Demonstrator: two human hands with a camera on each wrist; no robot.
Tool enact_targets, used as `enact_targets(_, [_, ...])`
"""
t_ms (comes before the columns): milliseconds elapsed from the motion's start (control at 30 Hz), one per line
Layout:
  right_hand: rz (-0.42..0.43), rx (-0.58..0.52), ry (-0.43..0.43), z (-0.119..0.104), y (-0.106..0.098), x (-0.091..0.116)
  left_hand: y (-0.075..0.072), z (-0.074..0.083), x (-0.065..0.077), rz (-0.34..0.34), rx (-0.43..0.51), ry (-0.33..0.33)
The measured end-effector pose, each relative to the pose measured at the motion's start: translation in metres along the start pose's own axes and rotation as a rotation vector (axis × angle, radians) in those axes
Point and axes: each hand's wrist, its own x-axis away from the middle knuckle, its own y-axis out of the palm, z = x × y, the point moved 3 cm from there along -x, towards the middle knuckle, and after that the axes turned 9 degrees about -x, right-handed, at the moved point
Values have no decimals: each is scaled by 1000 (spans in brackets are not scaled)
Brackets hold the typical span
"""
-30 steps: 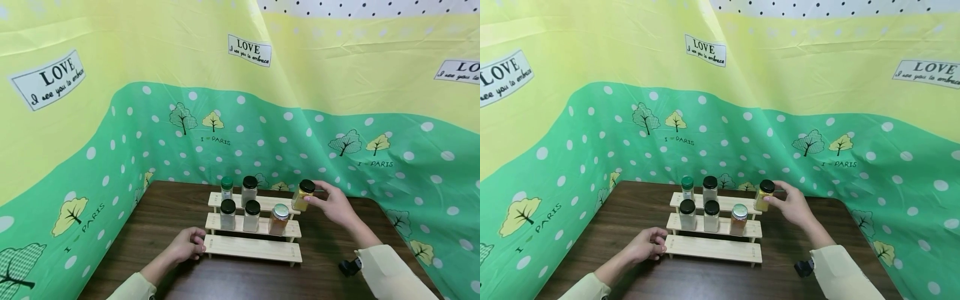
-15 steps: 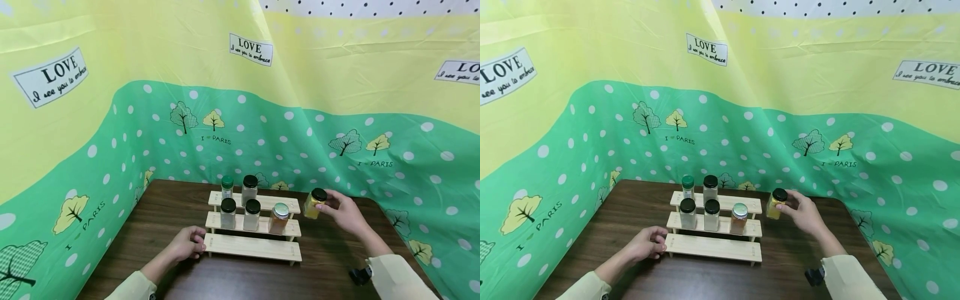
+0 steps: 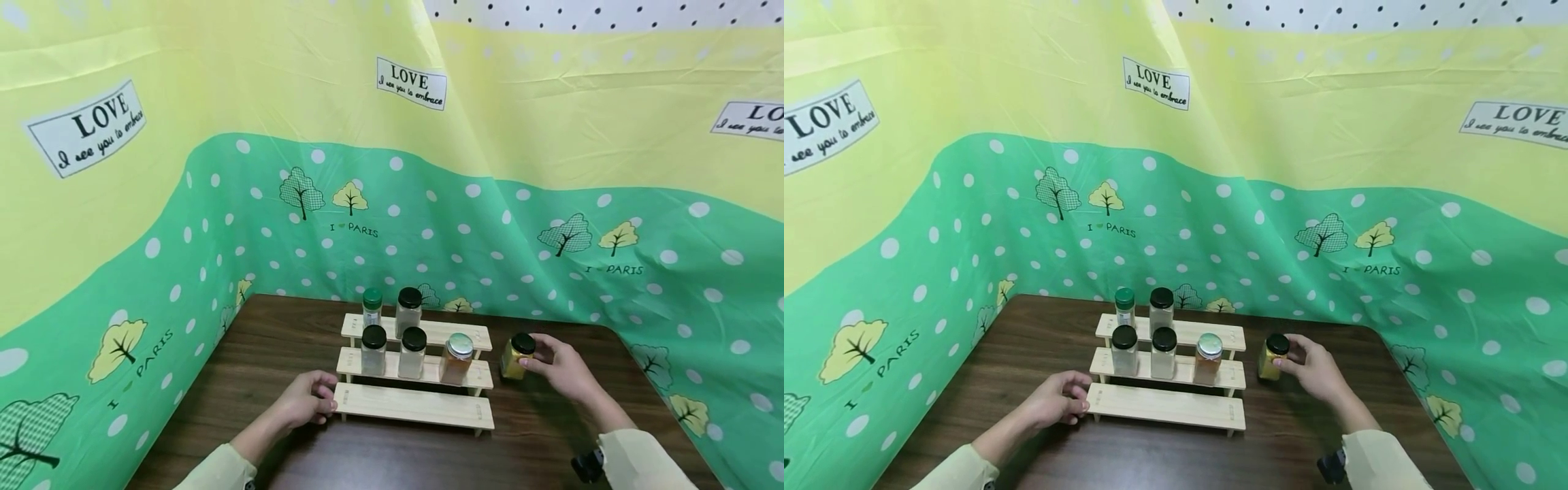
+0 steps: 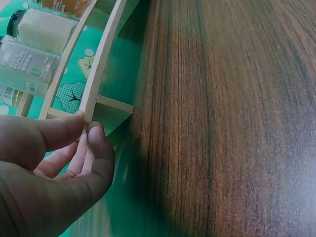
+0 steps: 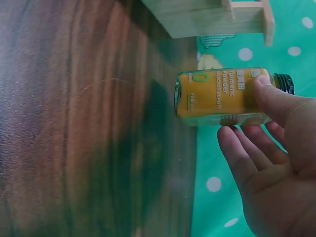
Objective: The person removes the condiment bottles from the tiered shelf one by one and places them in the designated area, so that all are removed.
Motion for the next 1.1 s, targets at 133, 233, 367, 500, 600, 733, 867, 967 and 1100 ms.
enact_targets(133, [-5, 4, 22, 6, 5, 3, 0, -1, 0, -1, 2, -2])
enact_targets(233, [-7, 16, 24, 9, 7, 4, 0, -1, -1, -1, 0, 2])
enact_targets(367, [-8, 13, 24, 10, 9, 5, 0, 0, -1, 0, 0, 2])
enact_targets(500, [-11, -3, 31, 12, 9, 5, 1, 0, 1, 2, 7, -8])
enact_targets(600, [-6, -23, 37, 13, 9, 6, 1, 0, 1, 2, 12, -9])
enact_targets(733, [-4, -46, 35, 16, 8, 7, 0, 0, 1, 1, 15, -5])
enact_targets(867, [-6, -64, 38, 19, 7, 7, 0, 0, 2, -1, 20, -10])
enact_targets(967, [-6, -75, 37, 20, 6, 7, 0, -1, 2, -1, 24, -9])
enact_targets(1100, [0, -67, 30, 21, 5, 8, 1, -2, 1, 2, 26, -8])
